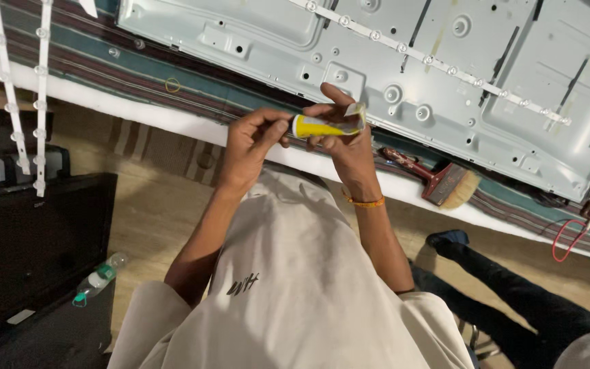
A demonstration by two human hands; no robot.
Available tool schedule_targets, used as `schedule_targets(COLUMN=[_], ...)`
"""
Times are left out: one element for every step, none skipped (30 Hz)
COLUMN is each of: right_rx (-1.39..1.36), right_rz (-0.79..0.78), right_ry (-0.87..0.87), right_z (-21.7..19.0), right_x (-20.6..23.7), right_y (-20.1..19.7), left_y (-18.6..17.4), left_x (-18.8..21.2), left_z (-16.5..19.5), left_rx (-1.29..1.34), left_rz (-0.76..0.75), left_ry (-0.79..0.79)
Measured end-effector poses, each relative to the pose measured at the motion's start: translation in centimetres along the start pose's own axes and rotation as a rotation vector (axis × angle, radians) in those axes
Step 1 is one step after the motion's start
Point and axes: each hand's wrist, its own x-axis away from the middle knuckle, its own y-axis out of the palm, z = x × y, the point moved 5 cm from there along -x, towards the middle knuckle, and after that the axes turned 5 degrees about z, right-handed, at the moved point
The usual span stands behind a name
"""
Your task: The person installs LED light strips onto the back panel of a disassembled appliance. They use a brush to clean the surface, apply adhesive tape, and press the strips into place along the metal frame.
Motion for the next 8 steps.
schedule_targets(right_rx=[-0.039, -0.079, -0.145, -0.215, -0.283, -0.294, -0.306, -0.318], right_rz=[0.028, 0.055, 0.094, 0.131, 0.168, 0.203, 0.234, 0.265], right_ry=[0.014, 0.028, 0.046, 0.057, 0.073, 0.085, 0.092, 0.100], right_z=[0.4, 1.0, 1.7, 2.4, 3.1, 3.7, 4.3, 4.9], right_x=[-0.1, 0.0, -0.1, -0.5, -0.7, -0.8, -1.2, -1.6], right_y=[-0.6, -1.0, -1.5, -1.9, -2.3, -2.6, -3.0, -3.3], left_y=[0.6, 1.0, 1.4, 1.6, 1.8, 1.8, 2.0, 2.0], left_x=[0.1, 0.1, -0.2, -0.8, -1.3, -1.9, -2.5, -3.2], left_z=[-0.3, -0.5, -0.6, -0.5, -0.1, 0.4, 1.0, 1.2], left_rx=[0.031, 0.037, 0.044, 0.047, -0.120, -0.291, -0.461, -0.492], left_rz=[-0.020, -0.043, -0.068, -0.097, -0.069, -0.040, -0.011, -0.025], left_ry=[-0.018, -0.018, -0.012, 0.001, 0.130, 0.258, 0.393, 0.418])
